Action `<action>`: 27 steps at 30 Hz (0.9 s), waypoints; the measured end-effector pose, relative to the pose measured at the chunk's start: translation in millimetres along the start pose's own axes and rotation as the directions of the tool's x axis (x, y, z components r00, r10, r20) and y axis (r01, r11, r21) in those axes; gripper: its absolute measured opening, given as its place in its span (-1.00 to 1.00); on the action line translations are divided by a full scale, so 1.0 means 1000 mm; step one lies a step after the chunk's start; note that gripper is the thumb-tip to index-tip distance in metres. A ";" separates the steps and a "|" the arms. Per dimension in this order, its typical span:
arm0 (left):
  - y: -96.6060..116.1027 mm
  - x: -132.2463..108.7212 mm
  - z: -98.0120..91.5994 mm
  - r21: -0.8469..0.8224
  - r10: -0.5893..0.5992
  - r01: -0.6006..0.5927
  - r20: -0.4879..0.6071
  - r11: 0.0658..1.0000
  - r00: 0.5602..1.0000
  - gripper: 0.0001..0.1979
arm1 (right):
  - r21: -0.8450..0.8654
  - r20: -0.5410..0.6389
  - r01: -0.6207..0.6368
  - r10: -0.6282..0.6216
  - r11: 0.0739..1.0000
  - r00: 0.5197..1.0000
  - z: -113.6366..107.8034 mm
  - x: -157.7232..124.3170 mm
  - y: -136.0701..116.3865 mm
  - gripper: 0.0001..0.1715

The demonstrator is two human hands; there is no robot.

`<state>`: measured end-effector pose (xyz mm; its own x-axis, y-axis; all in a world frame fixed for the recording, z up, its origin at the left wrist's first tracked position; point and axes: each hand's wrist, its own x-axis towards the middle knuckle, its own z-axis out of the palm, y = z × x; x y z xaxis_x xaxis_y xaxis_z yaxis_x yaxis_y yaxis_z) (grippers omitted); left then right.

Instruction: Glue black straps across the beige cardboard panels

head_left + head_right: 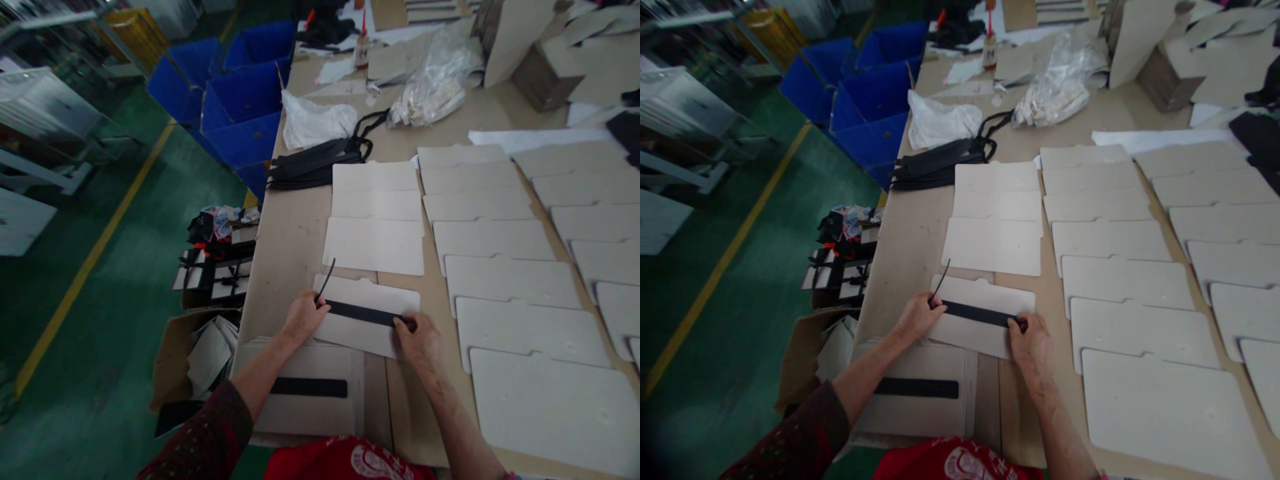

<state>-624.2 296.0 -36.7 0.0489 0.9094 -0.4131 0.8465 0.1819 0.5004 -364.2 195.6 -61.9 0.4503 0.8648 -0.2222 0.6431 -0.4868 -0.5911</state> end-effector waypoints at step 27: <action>-0.006 -0.009 -0.014 -0.034 -0.245 0.243 -0.066 0.969 0.967 -0.65 | 0.004 -0.057 -0.176 0.176 0.984 0.983 -0.016 0.004 0.007 -0.34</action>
<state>-637.1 292.0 -24.9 -0.1951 0.8595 -0.4724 0.8146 0.4102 0.4100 -348.2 194.0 -54.3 0.5908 0.7573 -0.2782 0.5517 -0.6308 -0.5456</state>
